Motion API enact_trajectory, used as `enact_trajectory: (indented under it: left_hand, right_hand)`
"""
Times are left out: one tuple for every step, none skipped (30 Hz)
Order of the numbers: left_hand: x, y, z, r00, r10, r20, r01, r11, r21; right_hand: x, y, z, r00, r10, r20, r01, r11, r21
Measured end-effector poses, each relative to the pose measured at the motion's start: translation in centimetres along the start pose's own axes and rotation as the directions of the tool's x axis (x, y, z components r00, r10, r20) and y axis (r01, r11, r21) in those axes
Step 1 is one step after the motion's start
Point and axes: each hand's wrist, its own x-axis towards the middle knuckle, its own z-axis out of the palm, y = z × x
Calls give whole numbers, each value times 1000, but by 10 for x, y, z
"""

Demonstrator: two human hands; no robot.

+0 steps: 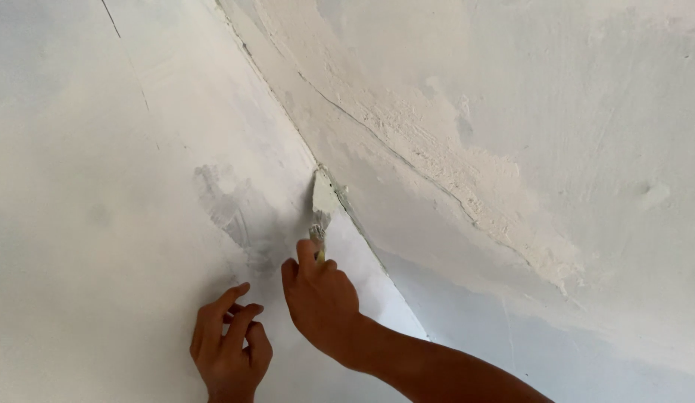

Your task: The person scoops plaster from a bucket using a putty knife and applies it along the joint between the wall and the ceiling.

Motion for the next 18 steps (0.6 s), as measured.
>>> enact_trajectory:
  left_hand:
    - [-3,-5,2,1000,0,-3,0,1000,-4]
    - [-6,-9,3,1000,1,6,0,1000,-6]
    - [-8,-13,5,1000,1,15,-1,1000,-11]
    - [-4,-9,6,1000,2,13,-2,1000,-17]
    - [0,-5,7,1000,12,-9,-12,1000,-8]
    - [4,-1,7,999,21,-31,-21,1000,2]
    - [4,-1,9,999,20,-33,-20,1000,2]
    - [4,0,10,999,20,-26,-20,1000,2]
    - [3,-1,9,1000,21,-15,-21,1000,4]
    - [3,0,9,1000,21,-14,-20,1000,6]
    - [2,2,9,1000,14,-8,-14,1000,-1]
    - [1,3,9,1000,8,-2,-8,1000,-7]
    - [-1,1,10,1000,8,-2,-8,1000,-4]
    - [-3,-2,10,1000,-1,13,1,1000,0]
    - [-7,-4,9,999,-13,34,12,1000,4]
    - [-8,-3,7,999,-14,40,14,1000,6]
    - [-9,-2,5,999,-13,41,12,1000,27]
    - [-10,-1,3,999,-12,41,10,999,48]
  right_hand:
    - [-8,3,2,1000,1,-1,-1,1000,-4]
    - [-16,5,5,1000,-28,0,28,999,-15]
    - [-24,9,7,998,-55,1,55,998,-26]
    - [-28,14,3,999,-52,0,52,998,-32]
    - [-33,18,-1,999,-29,27,30,999,-29]
    - [-37,23,-4,999,-7,54,8,1000,-26]
    - [-35,28,-6,999,-9,54,10,1000,-28]
    - [-32,33,-8,999,5,34,-4,1000,-22]
    - [-29,36,-9,1000,20,16,-20,1000,-13]
    - [-25,36,-12,1000,19,17,-19,1000,-11]
    - [-20,36,-14,999,25,-24,-25,1000,8]
    - [-16,37,-16,997,32,-65,-30,999,27]
    - [-11,33,-21,997,30,-65,-28,999,29]
    - [-5,30,-25,998,37,-58,-35,999,37]
    - [-2,25,-28,998,48,-45,-45,998,47]
    - [-1,24,-29,998,49,-40,-47,998,52]
    - [1,23,-30,1000,31,-1,-31,999,36]
    - [3,22,-31,999,13,39,-14,1000,20]
